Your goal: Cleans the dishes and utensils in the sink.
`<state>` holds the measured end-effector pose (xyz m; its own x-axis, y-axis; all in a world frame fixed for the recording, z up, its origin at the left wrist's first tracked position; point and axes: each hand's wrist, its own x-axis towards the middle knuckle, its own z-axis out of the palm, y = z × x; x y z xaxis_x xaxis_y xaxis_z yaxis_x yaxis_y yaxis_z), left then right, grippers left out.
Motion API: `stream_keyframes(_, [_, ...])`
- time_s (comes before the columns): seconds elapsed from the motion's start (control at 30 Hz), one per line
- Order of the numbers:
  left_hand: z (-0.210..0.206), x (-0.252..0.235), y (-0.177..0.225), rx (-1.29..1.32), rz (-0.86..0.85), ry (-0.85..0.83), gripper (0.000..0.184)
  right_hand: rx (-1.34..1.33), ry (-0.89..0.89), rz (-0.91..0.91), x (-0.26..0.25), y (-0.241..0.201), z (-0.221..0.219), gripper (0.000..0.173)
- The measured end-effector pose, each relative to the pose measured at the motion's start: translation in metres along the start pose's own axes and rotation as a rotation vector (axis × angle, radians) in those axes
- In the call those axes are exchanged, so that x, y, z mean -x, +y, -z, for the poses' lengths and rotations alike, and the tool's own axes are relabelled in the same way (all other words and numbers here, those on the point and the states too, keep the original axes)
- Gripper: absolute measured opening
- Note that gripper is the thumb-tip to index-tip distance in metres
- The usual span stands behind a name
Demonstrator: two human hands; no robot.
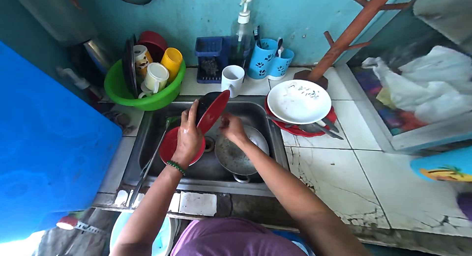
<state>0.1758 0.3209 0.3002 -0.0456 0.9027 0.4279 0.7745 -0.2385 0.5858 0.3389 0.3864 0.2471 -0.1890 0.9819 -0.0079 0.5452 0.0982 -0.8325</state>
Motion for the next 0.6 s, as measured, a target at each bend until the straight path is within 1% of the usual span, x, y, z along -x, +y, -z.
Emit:
stream_keyframes(0.03, [-0.001,0.001,0.000,0.002,-0.002,-0.003,0.075,0.080,0.029,0.060,0.007,0.004,0.003,0.028])
stream_keyframes(0.07, [-0.002,0.002,0.000,0.005,0.002,-0.010,0.075,0.154,0.013,0.132,0.015,0.010,0.004,0.033])
stream_keyframes(0.1, [-0.004,0.002,0.001,0.010,0.010,-0.013,0.075,0.238,-0.057,0.203,0.023,0.014,0.005,0.049])
stream_keyframes(0.13, [-0.005,0.001,0.002,0.018,0.023,-0.015,0.074,0.325,-0.166,0.252,0.029,0.016,0.004,0.064])
stream_keyframes(0.17, [-0.007,0.001,0.004,0.028,0.039,-0.020,0.073,0.390,-0.275,0.289,0.035,0.017,0.000,0.071])
stream_keyframes(0.2, [-0.008,0.001,0.006,0.037,0.059,-0.025,0.073,0.424,-0.354,0.314,0.040,0.016,-0.006,0.073])
stream_keyframes(0.23, [-0.009,0.001,0.008,0.041,0.081,-0.029,0.073,0.434,-0.394,0.317,0.044,0.013,-0.012,0.070])
stream_keyframes(0.3, [-0.007,0.002,0.014,0.042,0.108,-0.034,0.074,0.448,-0.446,0.211,0.047,0.000,-0.018,0.068])
stream_keyframes(0.37, [0.000,0.002,0.019,0.028,0.111,-0.039,0.074,0.464,-0.425,0.103,0.045,-0.013,-0.021,0.072])
stream_keyframes(0.4, [0.004,0.003,0.021,0.014,0.111,-0.043,0.073,0.482,-0.405,0.072,0.043,-0.016,-0.023,0.077])
stream_keyframes(0.5, [0.013,0.004,0.022,-0.011,0.119,-0.033,0.071,0.527,-0.373,0.039,0.041,-0.019,-0.028,0.086])
stream_keyframes(0.6, [0.017,0.005,0.022,-0.042,0.143,-0.026,0.075,0.560,-0.375,-0.005,0.040,-0.023,-0.030,0.087])
